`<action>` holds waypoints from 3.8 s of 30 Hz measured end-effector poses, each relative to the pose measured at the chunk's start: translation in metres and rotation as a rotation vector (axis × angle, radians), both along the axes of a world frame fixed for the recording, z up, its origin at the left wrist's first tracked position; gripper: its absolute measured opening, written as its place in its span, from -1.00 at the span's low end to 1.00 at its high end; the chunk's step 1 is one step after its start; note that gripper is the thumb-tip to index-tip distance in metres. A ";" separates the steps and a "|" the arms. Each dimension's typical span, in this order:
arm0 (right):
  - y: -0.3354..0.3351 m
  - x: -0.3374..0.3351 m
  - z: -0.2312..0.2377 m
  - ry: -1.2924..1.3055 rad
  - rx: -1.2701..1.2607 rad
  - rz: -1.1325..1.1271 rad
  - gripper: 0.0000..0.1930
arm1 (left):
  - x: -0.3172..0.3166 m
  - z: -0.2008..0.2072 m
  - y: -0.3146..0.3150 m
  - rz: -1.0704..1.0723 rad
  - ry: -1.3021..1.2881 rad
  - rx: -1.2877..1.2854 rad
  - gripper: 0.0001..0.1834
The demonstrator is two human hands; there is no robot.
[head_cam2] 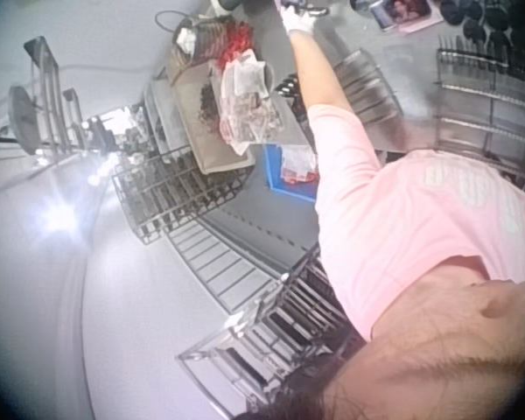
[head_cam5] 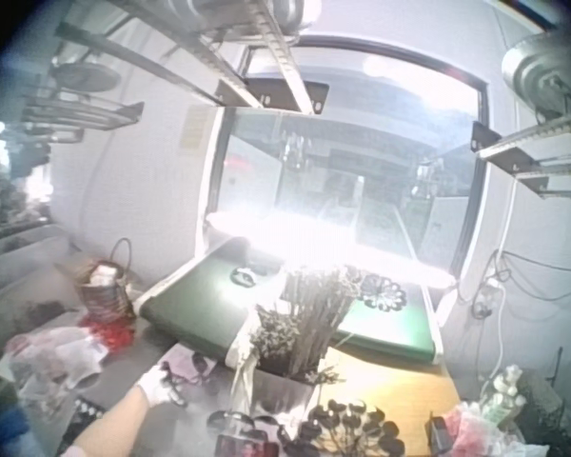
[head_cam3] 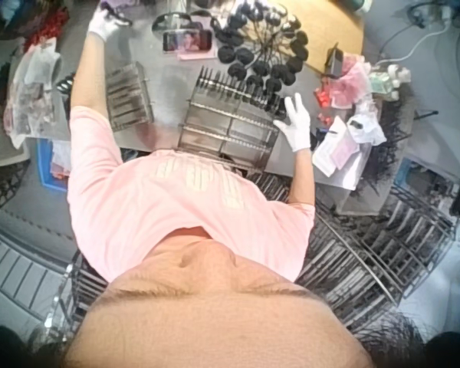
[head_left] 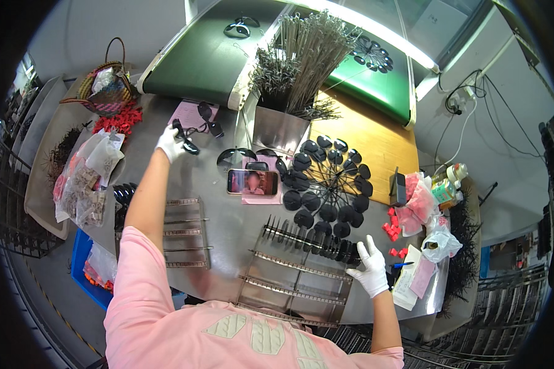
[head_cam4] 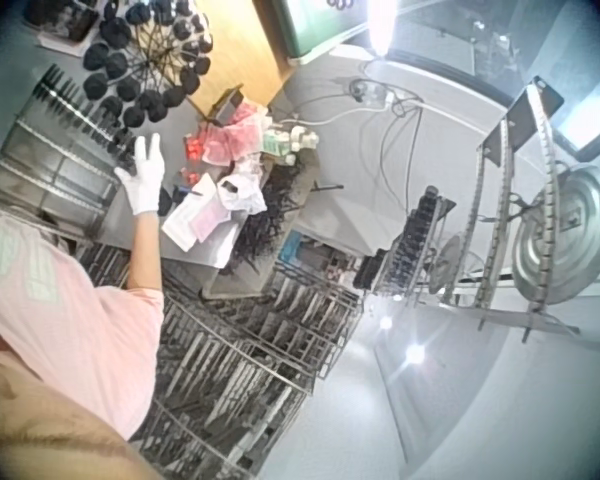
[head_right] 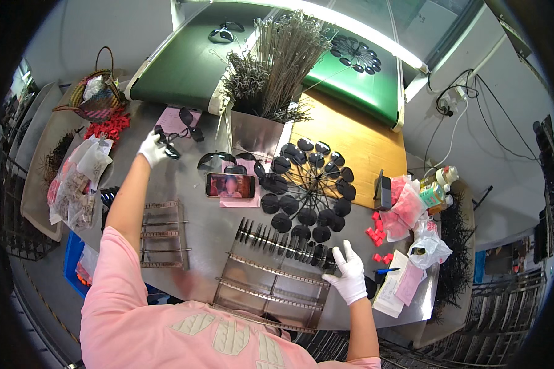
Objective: The person assembles black decorative items by attaching round heads to wire stems and placing them into metal racks. They repeatedly pick up stems and heads, connect them, and arrange the finished units on a workbench with other craft supplies.
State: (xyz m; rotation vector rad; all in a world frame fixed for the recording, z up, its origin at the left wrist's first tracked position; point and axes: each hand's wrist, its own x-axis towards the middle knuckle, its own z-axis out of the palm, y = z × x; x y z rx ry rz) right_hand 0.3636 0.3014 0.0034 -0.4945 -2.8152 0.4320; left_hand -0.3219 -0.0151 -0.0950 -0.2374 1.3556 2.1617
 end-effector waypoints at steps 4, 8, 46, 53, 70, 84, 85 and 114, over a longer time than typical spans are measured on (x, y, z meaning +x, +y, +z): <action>-0.015 -0.025 0.029 -0.033 0.125 0.080 0.00 | -0.016 0.062 -0.044 -0.096 0.103 0.069 -0.75; -0.037 -0.057 0.047 -0.049 0.184 0.216 -0.14 | -0.019 0.112 -0.083 -0.246 0.043 0.088 -0.79; -0.146 0.001 0.031 0.150 -0.117 0.091 -0.71 | 0.123 0.212 0.140 -0.035 1.496 -0.745 -0.64; -0.188 0.059 -0.023 -0.186 -0.461 0.018 -0.66 | 0.129 0.210 0.163 0.070 1.732 -1.128 -0.77; -0.192 -0.002 0.092 -0.236 -0.502 -0.058 -0.72 | 0.280 0.254 -0.003 0.262 1.060 -0.094 -0.91; -0.208 0.055 0.084 -0.439 -0.558 -0.120 -0.64 | 0.276 0.010 0.066 0.085 0.541 -0.238 -0.87; -0.208 0.058 0.083 -0.476 -0.591 -0.104 -0.66 | 0.267 0.008 0.070 0.030 0.461 -0.300 -0.87; -0.195 0.060 0.084 -0.295 -0.304 -0.014 -0.68 | 0.294 -0.004 0.081 -0.211 0.143 -0.392 -0.90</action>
